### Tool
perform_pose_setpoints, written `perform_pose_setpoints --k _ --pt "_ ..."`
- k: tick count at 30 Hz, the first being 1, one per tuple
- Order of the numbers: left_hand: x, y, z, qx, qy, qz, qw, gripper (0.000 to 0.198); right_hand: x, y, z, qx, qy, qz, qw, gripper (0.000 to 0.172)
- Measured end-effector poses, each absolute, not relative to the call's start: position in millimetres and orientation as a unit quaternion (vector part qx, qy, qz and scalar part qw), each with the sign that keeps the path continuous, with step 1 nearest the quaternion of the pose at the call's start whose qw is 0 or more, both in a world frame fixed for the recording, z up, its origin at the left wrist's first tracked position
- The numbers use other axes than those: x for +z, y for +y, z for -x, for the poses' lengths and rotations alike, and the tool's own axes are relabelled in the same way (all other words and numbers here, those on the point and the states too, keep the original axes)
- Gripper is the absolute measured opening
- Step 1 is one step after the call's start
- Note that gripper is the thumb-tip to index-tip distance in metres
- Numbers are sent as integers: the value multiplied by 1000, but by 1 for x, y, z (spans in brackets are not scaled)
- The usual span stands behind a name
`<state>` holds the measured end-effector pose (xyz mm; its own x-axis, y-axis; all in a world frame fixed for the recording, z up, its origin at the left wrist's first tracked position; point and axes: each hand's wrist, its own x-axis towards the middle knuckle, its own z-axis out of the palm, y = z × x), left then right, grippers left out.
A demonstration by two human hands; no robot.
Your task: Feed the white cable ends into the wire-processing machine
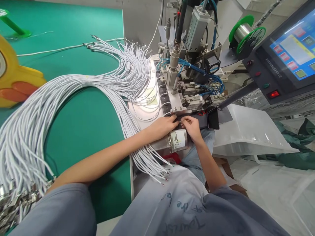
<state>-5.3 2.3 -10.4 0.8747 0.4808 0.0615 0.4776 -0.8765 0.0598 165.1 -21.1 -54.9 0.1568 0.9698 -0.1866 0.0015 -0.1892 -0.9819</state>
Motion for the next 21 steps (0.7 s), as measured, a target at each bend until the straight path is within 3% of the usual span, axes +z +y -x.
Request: perform_pose_setpoints --k 8,13,17,21 --pt "-6 -2 4 23 271 -962 21 27 -62 -20 -168 537 -446 571 432 26" --pt "11 -7 5 -53 340 -939 19 21 -66 -18 -169 528 -509 542 410 30" --pt "18 -9 6 -69 368 -927 24 21 -67 -14 -174 462 -553 564 403 26" --pt "18 -9 7 -71 381 -922 20 23 -53 -32 -177 326 -510 639 475 22"
